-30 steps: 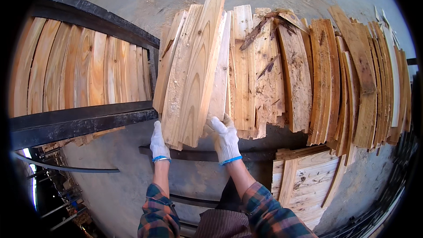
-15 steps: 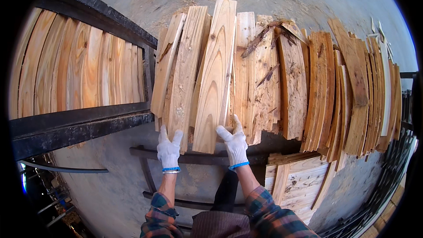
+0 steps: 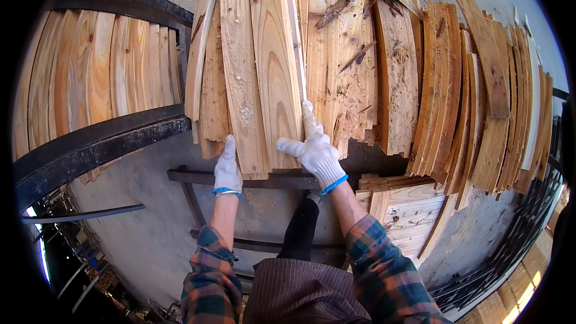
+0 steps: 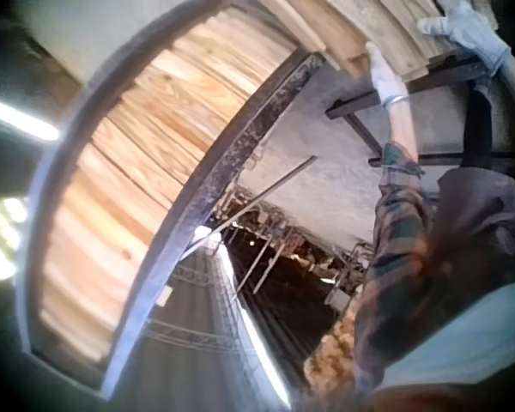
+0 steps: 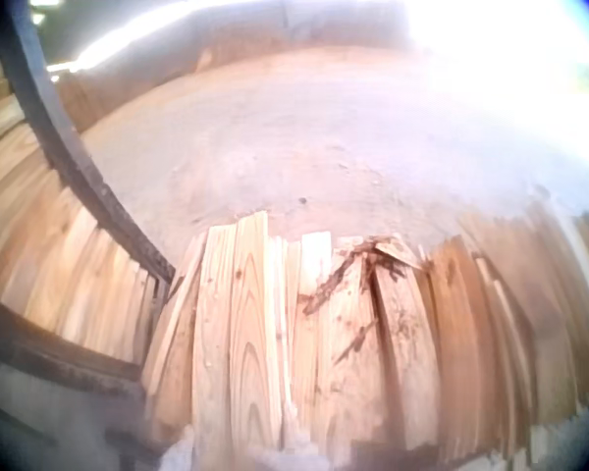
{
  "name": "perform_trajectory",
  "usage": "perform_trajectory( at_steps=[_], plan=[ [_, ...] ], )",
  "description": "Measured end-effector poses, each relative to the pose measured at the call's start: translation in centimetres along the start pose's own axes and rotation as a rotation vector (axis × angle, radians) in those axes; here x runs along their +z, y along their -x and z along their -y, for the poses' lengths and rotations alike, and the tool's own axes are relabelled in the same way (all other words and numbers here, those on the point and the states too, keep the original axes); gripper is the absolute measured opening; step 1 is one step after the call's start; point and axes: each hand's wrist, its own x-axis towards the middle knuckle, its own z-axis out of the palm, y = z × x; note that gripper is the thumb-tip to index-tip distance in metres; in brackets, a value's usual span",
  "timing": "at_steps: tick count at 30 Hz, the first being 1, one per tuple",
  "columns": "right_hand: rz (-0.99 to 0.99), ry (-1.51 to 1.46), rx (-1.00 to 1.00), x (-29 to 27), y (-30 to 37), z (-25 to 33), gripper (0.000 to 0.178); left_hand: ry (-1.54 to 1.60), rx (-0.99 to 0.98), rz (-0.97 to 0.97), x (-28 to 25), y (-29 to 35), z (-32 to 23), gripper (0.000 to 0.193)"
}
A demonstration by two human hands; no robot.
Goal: The person repeatedly picks up wooden planks from a pile and places them onto a wooden pallet. The person wears gloves and a plaid shirt while performing the task in a workshop environment.
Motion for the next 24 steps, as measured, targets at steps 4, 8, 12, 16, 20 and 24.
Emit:
perform_trajectory(
  at_steps=[4, 8, 12, 16, 20, 24],
  plan=[
    [-0.177, -0.292, -0.033, 2.7, -0.2, -1.7, 0.119, 0.113, -0.046, 0.076, 0.7, 0.5, -1.1, 0.072],
    [-0.077, -0.725, -0.053, 1.5, -2.3, -3.5, 0.103, 0.147, -0.085, 0.243, 2.1, 1.6, -0.4, 0.069],
    [0.266, -1.090, -0.086, -3.4, -0.5, -2.7, 0.064, 0.201, -0.087, 0.220, 3.6, 5.1, -0.1, 0.061],
    [0.283, -0.615, -0.042, -7.2, -1.9, -5.1, 0.074, -0.080, 0.049, 0.151, 5.9, 6.5, -0.5, 0.063],
    [-0.147, -0.222, -0.009, -1.8, -1.5, -2.9, 0.102, -0.119, 0.020, 0.141, 4.7, 3.1, 0.2, 0.069],
    [-0.065, -0.253, -0.028, -2.8, -1.4, -1.5, 0.098, -0.258, 0.087, 0.120, 4.7, 2.8, -0.2, 0.068]
  ],
)
